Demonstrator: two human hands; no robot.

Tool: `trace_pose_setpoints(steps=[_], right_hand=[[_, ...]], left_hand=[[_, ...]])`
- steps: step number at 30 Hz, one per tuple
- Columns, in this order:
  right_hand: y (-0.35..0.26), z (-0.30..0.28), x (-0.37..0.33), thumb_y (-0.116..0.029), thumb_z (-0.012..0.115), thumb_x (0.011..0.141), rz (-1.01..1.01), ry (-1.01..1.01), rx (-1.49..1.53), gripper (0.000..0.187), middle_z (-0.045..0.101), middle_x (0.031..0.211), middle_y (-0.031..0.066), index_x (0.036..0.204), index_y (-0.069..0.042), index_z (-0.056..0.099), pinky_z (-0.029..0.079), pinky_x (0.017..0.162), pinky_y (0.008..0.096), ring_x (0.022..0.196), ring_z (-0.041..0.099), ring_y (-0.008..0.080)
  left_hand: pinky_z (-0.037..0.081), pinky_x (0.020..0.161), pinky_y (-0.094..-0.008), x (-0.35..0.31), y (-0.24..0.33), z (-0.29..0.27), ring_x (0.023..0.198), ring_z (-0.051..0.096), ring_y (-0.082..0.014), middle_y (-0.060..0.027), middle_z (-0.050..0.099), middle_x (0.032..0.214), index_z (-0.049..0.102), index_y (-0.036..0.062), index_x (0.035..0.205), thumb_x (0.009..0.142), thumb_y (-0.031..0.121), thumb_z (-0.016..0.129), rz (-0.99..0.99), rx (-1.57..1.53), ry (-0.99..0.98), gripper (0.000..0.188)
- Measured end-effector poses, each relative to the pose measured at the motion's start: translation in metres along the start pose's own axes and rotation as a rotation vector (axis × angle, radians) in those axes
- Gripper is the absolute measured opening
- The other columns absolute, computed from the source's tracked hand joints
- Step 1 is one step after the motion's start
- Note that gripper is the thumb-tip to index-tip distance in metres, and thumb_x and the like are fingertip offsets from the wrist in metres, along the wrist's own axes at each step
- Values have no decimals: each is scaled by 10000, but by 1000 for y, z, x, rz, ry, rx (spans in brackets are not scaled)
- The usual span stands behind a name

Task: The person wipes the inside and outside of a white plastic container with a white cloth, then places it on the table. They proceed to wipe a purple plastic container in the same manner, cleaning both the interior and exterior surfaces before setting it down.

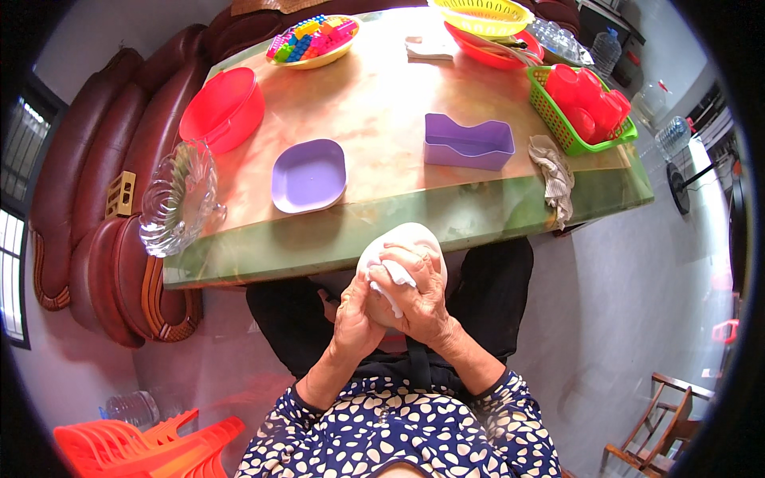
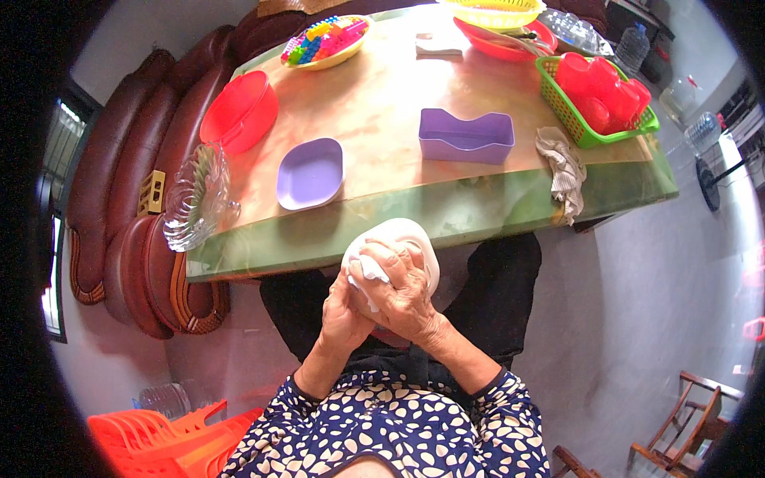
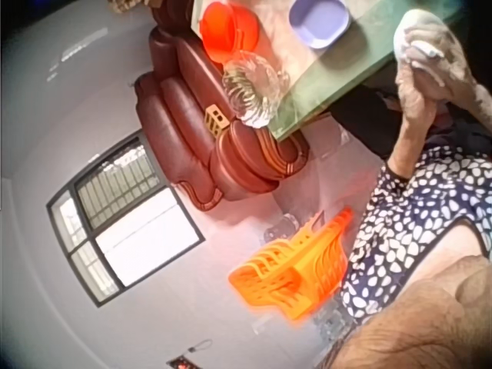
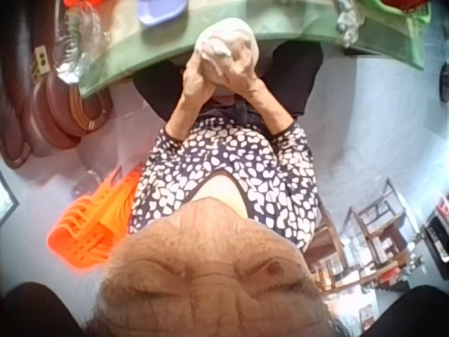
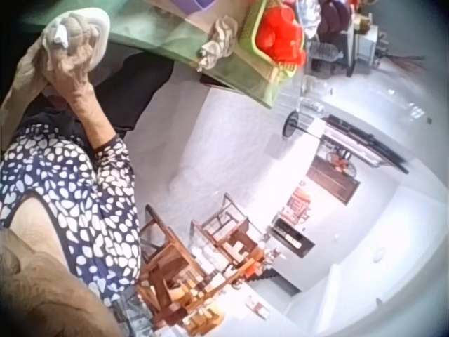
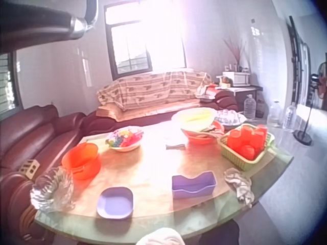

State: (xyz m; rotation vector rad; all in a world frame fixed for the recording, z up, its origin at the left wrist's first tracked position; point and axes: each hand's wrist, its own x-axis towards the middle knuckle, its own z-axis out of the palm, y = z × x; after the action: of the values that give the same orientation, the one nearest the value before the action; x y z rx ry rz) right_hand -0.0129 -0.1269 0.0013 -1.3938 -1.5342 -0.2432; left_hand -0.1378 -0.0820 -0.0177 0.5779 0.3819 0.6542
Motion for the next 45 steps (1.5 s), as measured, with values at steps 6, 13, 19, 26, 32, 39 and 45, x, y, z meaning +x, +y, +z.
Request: trace_pose_setpoints(steps=[6, 13, 19, 26, 32, 39, 45], right_hand=[[19, -10, 20, -132, 664, 790, 87, 39, -64, 299, 631, 1013, 133, 1080, -63, 642, 416, 918, 431, 1024, 613, 307], [47, -15, 9, -34, 660, 835, 464, 144, 430, 211, 622, 984, 142, 1045, -31, 643, 486, 811, 356, 920, 601, 313], [45, -25, 13, -1, 709, 741, 190, 60, 287, 330, 610, 1013, 136, 1064, -48, 657, 493, 824, 383, 952, 596, 312], [14, -15, 10, -115, 764, 695, -103, -154, 143, 345, 612, 1072, 81, 1030, -154, 689, 357, 1017, 499, 1052, 611, 273], [25, -14, 11, -87, 744, 721, -2, -21, 140, 290, 613, 1066, 141, 1001, -63, 676, 482, 898, 449, 1019, 621, 329], [49, -10, 0, -74, 615, 914, 657, 206, 415, 126, 640, 976, 95, 1014, 2, 621, 484, 732, 261, 850, 603, 139], [35, -11, 13, -65, 664, 853, 498, 223, 320, 180, 627, 972, 143, 1016, 3, 633, 493, 785, 360, 884, 604, 285]], left_hand=[[367, 1090, -435, -4, 8, 12, 1274, 476, -248, -128, 477, 1388, 346, 4, 1427, 1023, 280, 429, -2, 47, -29, 496], [443, 1021, -369, -4, 5, 9, 1176, 554, -210, -125, 553, 1298, 409, -34, 1378, 966, 173, 549, -4, 1, -93, 482], [479, 971, -346, 13, 29, 11, 1109, 579, -177, -101, 589, 1214, 443, -25, 1344, 846, 74, 689, -192, 176, -147, 564], [505, 883, -284, 17, 27, 3, 1013, 586, -99, 4, 639, 1072, 599, 34, 1168, 808, 50, 754, -130, 565, -218, 392], [490, 905, -279, 13, 24, 10, 1021, 574, -97, -4, 625, 1117, 579, 34, 1208, 841, 29, 720, -159, 579, -180, 392], [463, 961, -284, 7, 22, 8, 1073, 563, -110, -41, 613, 1186, 522, 19, 1319, 843, -9, 699, -101, 570, -151, 509], [464, 973, -302, 10, 19, 0, 1089, 568, -125, -57, 623, 1188, 528, 15, 1313, 827, -24, 709, -97, 471, -137, 521]])
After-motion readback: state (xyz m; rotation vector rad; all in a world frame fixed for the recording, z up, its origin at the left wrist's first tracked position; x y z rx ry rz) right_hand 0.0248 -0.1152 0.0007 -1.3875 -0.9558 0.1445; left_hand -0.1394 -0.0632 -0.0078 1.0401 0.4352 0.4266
